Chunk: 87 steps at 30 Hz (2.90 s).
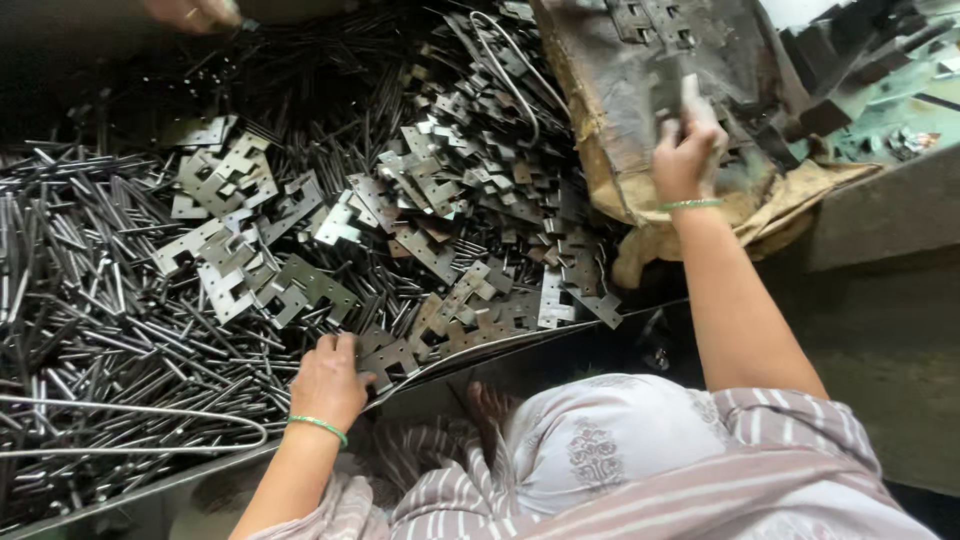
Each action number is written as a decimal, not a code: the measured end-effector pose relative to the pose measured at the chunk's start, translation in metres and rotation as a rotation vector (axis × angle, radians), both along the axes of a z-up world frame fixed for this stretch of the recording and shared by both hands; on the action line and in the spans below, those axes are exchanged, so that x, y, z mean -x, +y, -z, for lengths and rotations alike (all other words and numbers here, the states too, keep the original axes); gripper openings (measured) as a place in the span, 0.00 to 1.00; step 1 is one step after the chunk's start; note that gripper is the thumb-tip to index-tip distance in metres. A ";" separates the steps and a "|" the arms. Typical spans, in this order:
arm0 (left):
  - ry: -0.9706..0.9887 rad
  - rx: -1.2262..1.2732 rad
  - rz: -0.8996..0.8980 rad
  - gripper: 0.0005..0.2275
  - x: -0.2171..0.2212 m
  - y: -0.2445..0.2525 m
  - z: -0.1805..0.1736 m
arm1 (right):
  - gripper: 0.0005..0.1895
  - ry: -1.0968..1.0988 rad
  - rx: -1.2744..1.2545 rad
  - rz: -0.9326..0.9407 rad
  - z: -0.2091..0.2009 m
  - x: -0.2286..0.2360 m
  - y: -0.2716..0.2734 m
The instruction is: The person sits on the floor and sorts metal parts from a large bin, picking up small metal plates and rods by hand and moving them into a separate pile. Other workers are visible nearby, also handling the parts.
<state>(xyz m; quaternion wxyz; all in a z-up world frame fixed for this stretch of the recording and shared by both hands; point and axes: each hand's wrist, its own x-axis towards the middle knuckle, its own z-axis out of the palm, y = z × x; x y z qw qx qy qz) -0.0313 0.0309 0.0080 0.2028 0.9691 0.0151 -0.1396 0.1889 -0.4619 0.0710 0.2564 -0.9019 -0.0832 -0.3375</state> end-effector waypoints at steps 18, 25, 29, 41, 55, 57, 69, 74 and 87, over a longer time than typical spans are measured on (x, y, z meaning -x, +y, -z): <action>-0.404 0.565 -0.360 0.07 -0.014 0.052 -0.006 | 0.37 0.624 0.977 -0.942 0.049 0.113 0.216; -0.113 1.921 -0.509 0.14 -0.010 0.072 -0.055 | 0.40 0.740 1.102 -0.873 0.064 0.099 0.199; 0.001 1.641 -0.317 0.17 -0.036 0.048 -0.054 | 0.38 0.685 1.116 -0.833 0.072 0.095 0.194; -0.501 -0.236 0.200 0.06 -0.062 -0.028 0.051 | 0.17 0.648 0.171 -0.664 0.074 0.071 0.150; -0.197 0.770 -0.562 0.08 -0.071 -0.008 0.030 | 0.25 1.141 -1.525 -0.070 0.030 0.068 0.151; -0.111 1.575 -0.720 0.10 -0.068 0.005 0.023 | 0.32 1.215 -1.443 -0.102 0.022 0.076 0.168; 0.413 2.387 -0.647 0.26 -0.018 -0.080 -0.010 | 0.49 0.663 0.284 -1.062 -0.004 0.145 0.257; 0.167 1.243 -0.110 0.24 -0.010 -0.047 -0.021 | 0.31 1.275 -0.781 -0.526 -0.004 0.084 0.194; -0.096 -0.068 0.215 0.14 -0.008 0.011 0.026 | 0.33 0.030 0.911 0.300 -0.007 0.021 0.019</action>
